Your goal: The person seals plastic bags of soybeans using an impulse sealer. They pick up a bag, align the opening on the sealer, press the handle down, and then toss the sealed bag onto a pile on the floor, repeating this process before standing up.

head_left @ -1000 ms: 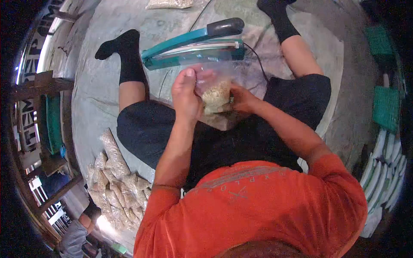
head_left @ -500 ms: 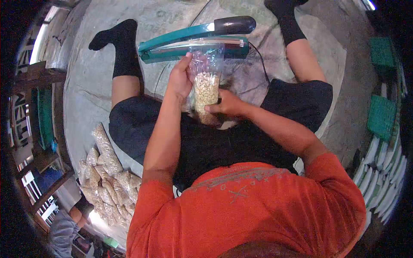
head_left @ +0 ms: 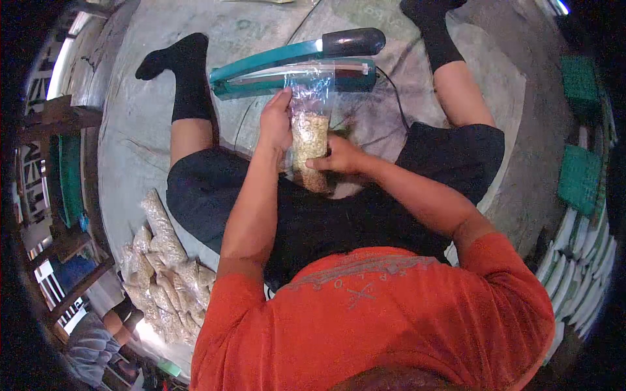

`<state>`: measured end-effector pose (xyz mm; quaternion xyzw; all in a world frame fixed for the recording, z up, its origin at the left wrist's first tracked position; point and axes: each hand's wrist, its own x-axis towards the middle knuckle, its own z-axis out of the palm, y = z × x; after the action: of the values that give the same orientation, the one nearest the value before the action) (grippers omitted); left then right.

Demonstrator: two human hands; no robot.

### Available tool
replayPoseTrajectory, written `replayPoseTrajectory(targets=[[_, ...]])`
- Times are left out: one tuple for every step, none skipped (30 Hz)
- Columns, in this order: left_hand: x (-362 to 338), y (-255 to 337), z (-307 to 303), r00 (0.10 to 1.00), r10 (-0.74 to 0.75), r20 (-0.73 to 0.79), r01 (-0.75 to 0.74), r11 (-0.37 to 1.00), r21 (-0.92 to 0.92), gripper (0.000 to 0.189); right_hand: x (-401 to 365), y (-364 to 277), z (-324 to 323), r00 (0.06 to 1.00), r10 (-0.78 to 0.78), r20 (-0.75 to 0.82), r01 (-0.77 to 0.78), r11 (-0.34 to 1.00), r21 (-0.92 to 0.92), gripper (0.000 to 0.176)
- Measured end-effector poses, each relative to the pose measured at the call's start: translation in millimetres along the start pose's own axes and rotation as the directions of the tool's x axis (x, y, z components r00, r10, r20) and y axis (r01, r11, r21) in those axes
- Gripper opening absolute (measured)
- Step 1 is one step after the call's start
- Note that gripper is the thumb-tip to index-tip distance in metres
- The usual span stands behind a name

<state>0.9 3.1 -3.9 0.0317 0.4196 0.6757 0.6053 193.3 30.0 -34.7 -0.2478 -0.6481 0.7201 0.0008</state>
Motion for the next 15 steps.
replayPoseTrajectory(targets=[[2,-1,0,1.0,-0.001,-0.014,0.001,1.0,-0.01,0.031,2,5,-1,0.999,-0.001,0.048,0.0,1.0,0.019,0.069],[3,-1,0,1.0,-0.003,-0.027,0.002,1.0,-0.021,0.031,2,4,-2,0.999,-0.003,0.046,0.002,1.0,0.017,0.069],[4,-2,-1,1.0,-0.001,-0.025,0.001,1.0,-0.02,0.031,1,4,-2,1.0,0.015,0.027,-0.014,1.0,-0.021,0.07],[4,-2,-2,1.0,-0.002,-0.027,0.001,1.0,-0.022,0.031,1,4,-1,0.999,0.031,0.008,-0.031,0.998,-0.059,0.07],[5,-3,-3,1.0,-0.002,-0.031,0.001,1.0,-0.023,0.031,-3,-3,-1,1.0,0.029,0.01,-0.028,0.998,-0.06,0.07],[5,-3,-3,1.0,0.002,-0.03,-0.003,1.0,-0.023,0.031,-10,-15,-2,0.999,0.025,-0.024,-0.026,0.997,-0.077,0.069],[5,-4,-4,0.999,0.006,-0.031,-0.007,1.0,-0.024,0.031,-14,-24,-3,0.998,0.019,-0.057,-0.025,0.995,-0.096,0.069],[4,-2,-2,0.999,0.011,-0.033,-0.012,1.0,-0.026,0.032,-16,-26,-5,0.998,0.018,-0.053,-0.023,0.995,-0.102,0.069],[2,-1,0,0.999,0.016,-0.035,-0.017,0.999,-0.031,0.032,-18,-26,-8,0.992,0.08,-0.093,-0.099,0.97,-0.22,0.067],[1,0,1,0.999,-0.01,-0.035,0.009,0.999,-0.034,0.032,-20,-27,-10,0.98,0.137,-0.141,-0.178,0.926,-0.332,0.066],[-1,1,4,0.999,-0.037,-0.034,0.036,0.999,-0.036,0.032,-23,-38,-15,0.981,0.139,-0.139,-0.178,0.924,-0.338,0.066],[0,0,4,0.999,-0.033,-0.033,0.032,0.999,-0.042,0.032,-26,-61,-22,0.98,0.167,-0.112,-0.201,0.854,-0.479,0.063],[1,0,3,1.0,-0.018,-0.016,0.018,0.999,-0.034,0.032,-30,-83,-28,0.976,0.199,-0.09,-0.212,0.764,-0.61,0.06],[3,-1,2,1.0,-0.003,0.0,0.003,1.0,-0.025,0.032,-34,-97,-34,0.992,0.037,-0.121,-0.113,0.694,-0.711,0.054],[5,-2,0,1.0,0.0,-0.001,0.0,1.0,-0.028,0.032,-37,-113,-38,0.984,-0.128,-0.128,-0.026,0.599,-0.8,0.048]])
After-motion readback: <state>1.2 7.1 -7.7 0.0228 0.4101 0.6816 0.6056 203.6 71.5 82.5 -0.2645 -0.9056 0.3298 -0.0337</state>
